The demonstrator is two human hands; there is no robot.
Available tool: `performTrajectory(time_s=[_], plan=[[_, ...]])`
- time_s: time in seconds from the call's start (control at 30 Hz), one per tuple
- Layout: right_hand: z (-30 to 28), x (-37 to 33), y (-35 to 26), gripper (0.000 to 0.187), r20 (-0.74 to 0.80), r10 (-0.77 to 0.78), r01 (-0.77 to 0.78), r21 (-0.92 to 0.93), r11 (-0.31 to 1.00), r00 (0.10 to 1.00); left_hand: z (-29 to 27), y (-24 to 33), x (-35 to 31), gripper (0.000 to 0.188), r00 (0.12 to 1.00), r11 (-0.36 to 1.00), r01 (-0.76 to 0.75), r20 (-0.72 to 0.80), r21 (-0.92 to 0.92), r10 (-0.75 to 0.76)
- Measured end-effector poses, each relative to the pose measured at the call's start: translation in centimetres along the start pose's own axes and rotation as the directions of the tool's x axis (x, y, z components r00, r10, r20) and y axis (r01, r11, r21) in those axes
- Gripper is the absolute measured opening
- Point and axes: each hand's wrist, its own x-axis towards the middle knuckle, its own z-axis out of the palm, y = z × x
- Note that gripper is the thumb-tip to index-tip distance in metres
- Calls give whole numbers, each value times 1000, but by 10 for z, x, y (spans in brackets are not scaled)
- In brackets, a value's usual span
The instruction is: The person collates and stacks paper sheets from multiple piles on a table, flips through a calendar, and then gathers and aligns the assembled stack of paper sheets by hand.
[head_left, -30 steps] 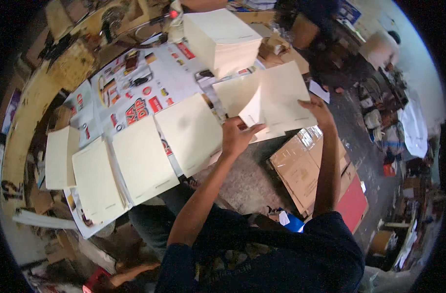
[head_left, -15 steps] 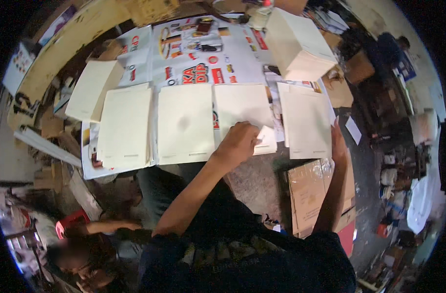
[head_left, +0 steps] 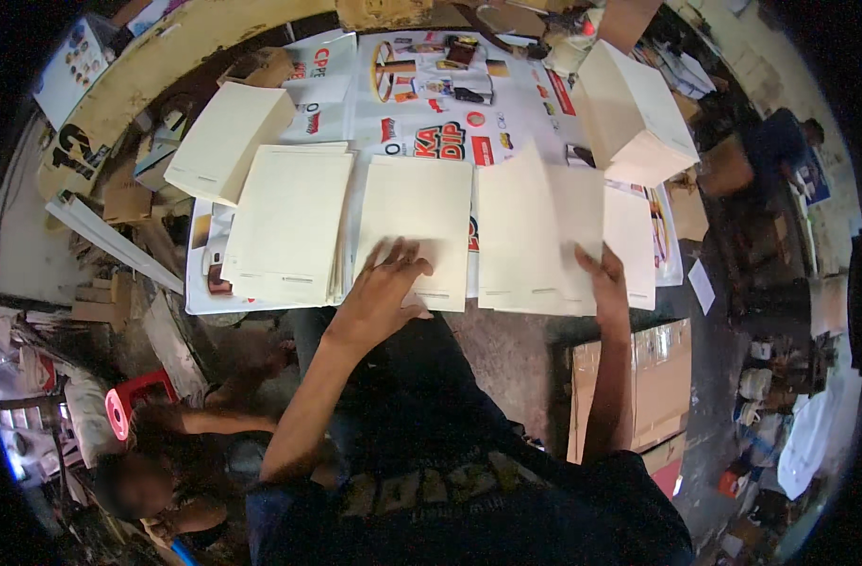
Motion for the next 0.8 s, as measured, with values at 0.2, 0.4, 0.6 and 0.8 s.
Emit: performTrajectory(time_s=[0.2, 0.4, 0.6, 0.8], plan=[[11, -3, -11, 54, -2, 162, -148, 396, 906, 987, -12, -2, -11, 11, 973, 899, 80, -162, -430, -164], [22, -3, -28, 36, 58, -7, 16, -149, 989, 998, -4, 3, -44, 10, 659, 532, 156, -314, -832, -684], [63, -14, -58, 40, 9, -47, 47, 44, 998, 999, 0, 0, -69, 33, 680, 371, -40, -297, -928, -670], [158, -26, -35, 61, 114, 211, -226, 137, 964, 971, 5, -8, -64, 51, 960, 515, 64, -88, -855, -266]])
